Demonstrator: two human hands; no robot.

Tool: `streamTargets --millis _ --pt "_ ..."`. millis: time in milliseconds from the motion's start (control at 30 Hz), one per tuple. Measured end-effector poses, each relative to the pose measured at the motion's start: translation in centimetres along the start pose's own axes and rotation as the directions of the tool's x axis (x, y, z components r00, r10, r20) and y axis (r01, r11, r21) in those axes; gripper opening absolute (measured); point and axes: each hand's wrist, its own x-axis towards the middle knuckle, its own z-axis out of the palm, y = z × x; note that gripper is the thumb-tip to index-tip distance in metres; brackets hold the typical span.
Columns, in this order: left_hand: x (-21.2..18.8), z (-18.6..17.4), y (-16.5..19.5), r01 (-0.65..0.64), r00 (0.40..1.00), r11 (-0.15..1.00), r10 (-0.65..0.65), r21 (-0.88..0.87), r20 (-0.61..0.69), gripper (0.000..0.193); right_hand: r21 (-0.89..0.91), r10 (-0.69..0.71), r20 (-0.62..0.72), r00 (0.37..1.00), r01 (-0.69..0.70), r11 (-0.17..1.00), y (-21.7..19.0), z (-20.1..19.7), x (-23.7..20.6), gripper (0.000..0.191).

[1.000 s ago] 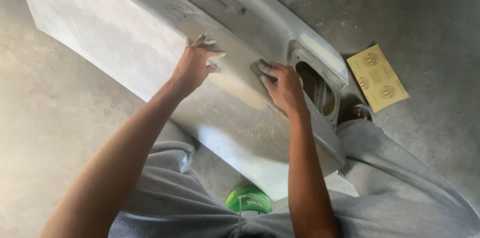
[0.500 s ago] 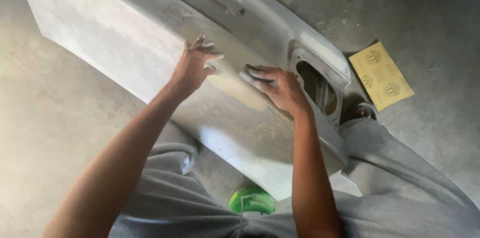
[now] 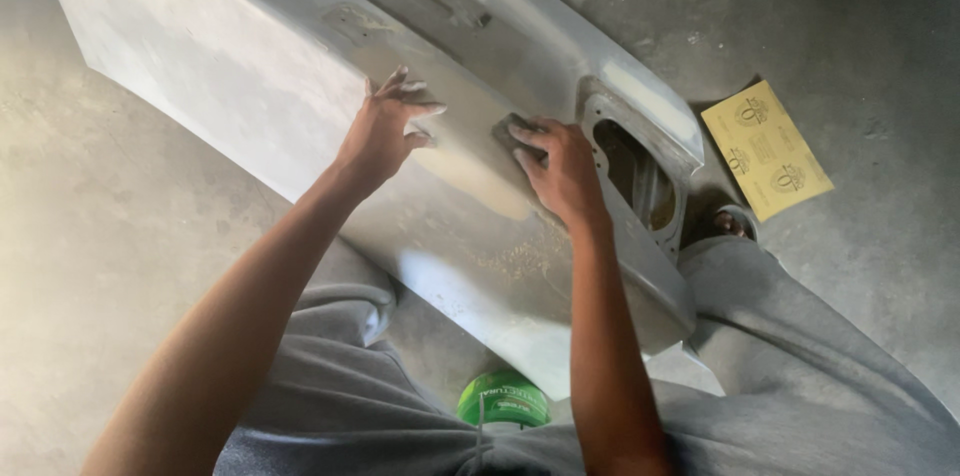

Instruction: The person sands a white car bumper with a sanding block, moving it back and forth across the surface. They occasionally pause to wipe away dust with their hand. The bumper remains on the floor throughout the clip.

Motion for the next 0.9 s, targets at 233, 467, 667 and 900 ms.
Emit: streamTargets --millis 233,467,667,900 --pt "0.2 0.2 -0.1 -0.003 1.0 1.0 0.003 0.008 -0.001 0.05 -0.104 0.059 -0.069 0.996 -0.066 0.992 -0.6 0.0 0.1 0.028" --pt "0.2 0.1 0.1 0.031 0.999 0.999 -0.031 0.007 0.017 0.051 0.052 0.104 0.041 0.994 -0.106 0.993 -1.3 -0.5 0.0 0.03" --pt "0.2 -0.3 0.5 0.05 0.999 0.999 -0.049 -0.01 0.011 0.05 0.077 0.073 0.007 0.997 -0.073 0.994 -1.7 -0.4 0.0 0.031" --pt "0.2 -0.5 0.4 0.015 1.0 1.0 -0.015 -0.027 -0.016 0.049 0.133 0.168 0.08 0.983 -0.177 0.975 -1.6 -0.4 0.5 0.034"
